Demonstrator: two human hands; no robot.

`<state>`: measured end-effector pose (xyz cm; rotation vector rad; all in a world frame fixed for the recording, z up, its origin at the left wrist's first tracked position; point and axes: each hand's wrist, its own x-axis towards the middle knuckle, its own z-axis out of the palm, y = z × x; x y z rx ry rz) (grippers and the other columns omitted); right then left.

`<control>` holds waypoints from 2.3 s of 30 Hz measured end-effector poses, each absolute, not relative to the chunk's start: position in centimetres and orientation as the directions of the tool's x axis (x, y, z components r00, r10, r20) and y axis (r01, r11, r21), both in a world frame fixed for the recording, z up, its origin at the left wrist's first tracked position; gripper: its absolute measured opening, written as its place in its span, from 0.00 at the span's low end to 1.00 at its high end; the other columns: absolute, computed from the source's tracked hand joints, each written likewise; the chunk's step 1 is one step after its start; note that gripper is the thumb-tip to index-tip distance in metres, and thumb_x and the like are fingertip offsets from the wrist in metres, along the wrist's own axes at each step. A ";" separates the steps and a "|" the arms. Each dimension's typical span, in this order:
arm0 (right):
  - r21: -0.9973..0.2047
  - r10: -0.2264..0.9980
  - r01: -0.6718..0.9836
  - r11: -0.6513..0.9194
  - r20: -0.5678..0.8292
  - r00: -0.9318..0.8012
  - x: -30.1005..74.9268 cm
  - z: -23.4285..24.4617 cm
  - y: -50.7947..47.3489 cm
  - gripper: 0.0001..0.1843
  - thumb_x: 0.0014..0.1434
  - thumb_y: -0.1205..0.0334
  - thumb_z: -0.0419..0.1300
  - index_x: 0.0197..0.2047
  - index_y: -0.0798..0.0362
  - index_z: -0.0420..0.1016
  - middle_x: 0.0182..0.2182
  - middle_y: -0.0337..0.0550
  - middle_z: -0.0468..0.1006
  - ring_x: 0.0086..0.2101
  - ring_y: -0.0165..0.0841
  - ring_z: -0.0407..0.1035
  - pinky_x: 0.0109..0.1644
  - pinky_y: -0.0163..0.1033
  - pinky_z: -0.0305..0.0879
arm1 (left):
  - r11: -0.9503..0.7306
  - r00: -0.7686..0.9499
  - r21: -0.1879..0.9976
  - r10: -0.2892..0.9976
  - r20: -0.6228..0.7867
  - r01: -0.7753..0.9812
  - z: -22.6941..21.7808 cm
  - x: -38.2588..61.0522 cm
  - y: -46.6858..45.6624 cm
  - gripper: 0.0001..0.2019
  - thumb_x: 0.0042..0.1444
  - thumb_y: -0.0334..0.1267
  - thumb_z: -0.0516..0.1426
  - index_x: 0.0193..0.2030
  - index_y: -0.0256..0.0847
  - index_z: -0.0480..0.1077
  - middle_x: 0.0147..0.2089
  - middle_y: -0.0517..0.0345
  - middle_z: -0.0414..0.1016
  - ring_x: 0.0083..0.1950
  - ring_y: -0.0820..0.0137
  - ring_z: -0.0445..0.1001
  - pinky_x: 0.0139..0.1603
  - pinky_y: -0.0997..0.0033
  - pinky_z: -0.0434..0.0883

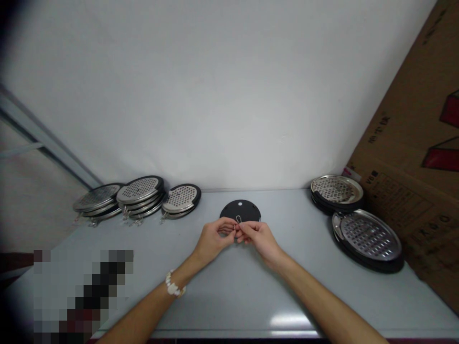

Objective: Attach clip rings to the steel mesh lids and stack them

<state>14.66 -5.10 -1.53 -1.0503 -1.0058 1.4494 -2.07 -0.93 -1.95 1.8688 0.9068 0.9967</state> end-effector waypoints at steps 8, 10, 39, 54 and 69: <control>-0.772 0.932 0.531 0.350 0.344 -0.115 14.9 -1.2 -6.0 0.18 0.67 0.57 0.53 0.32 0.53 0.80 0.27 0.45 0.79 0.29 0.35 0.70 0.35 0.39 0.61 | -0.446 0.464 0.844 0.840 0.280 0.298 -2.2 -2.2 -1.0 0.11 0.50 0.24 0.59 0.41 0.38 0.74 0.35 0.57 0.82 0.35 0.70 0.82 0.42 0.71 0.79; -0.691 0.905 0.597 0.407 0.395 -0.159 14.9 -1.4 -6.3 0.15 0.67 0.59 0.53 0.34 0.52 0.79 0.29 0.45 0.79 0.29 0.34 0.70 0.35 0.38 0.61 | -0.457 0.482 0.828 0.833 0.271 0.325 -2.1 -2.3 -1.1 0.12 0.50 0.25 0.60 0.42 0.39 0.74 0.35 0.58 0.82 0.35 0.69 0.82 0.41 0.72 0.78; -0.485 0.845 0.714 0.504 0.447 -0.292 15.3 -2.2 -6.3 0.14 0.68 0.63 0.51 0.34 0.52 0.75 0.29 0.43 0.73 0.29 0.32 0.67 0.34 0.36 0.59 | -0.551 0.497 0.727 0.803 0.328 0.411 -1.4 -2.4 -1.3 0.09 0.50 0.27 0.60 0.38 0.41 0.72 0.33 0.61 0.78 0.35 0.70 0.77 0.39 0.74 0.72; -0.567 0.836 0.622 0.539 0.452 -0.313 15.8 -1.8 -6.5 0.17 0.68 0.61 0.52 0.53 0.50 0.79 0.31 0.46 0.77 0.30 0.34 0.69 0.36 0.37 0.65 | -0.548 0.513 0.738 0.797 0.318 0.394 -1.2 -2.4 -1.2 0.07 0.49 0.27 0.60 0.36 0.40 0.73 0.32 0.61 0.77 0.34 0.70 0.75 0.38 0.74 0.71; -0.378 0.778 0.706 0.599 0.482 -0.402 15.7 -2.2 -6.4 0.16 0.68 0.65 0.51 0.49 0.54 0.79 0.31 0.48 0.76 0.31 0.35 0.70 0.35 0.38 0.65 | -0.573 0.510 0.715 0.788 0.347 0.400 -1.4 -2.4 -1.1 0.08 0.48 0.25 0.61 0.35 0.39 0.75 0.32 0.61 0.78 0.34 0.71 0.75 0.38 0.75 0.70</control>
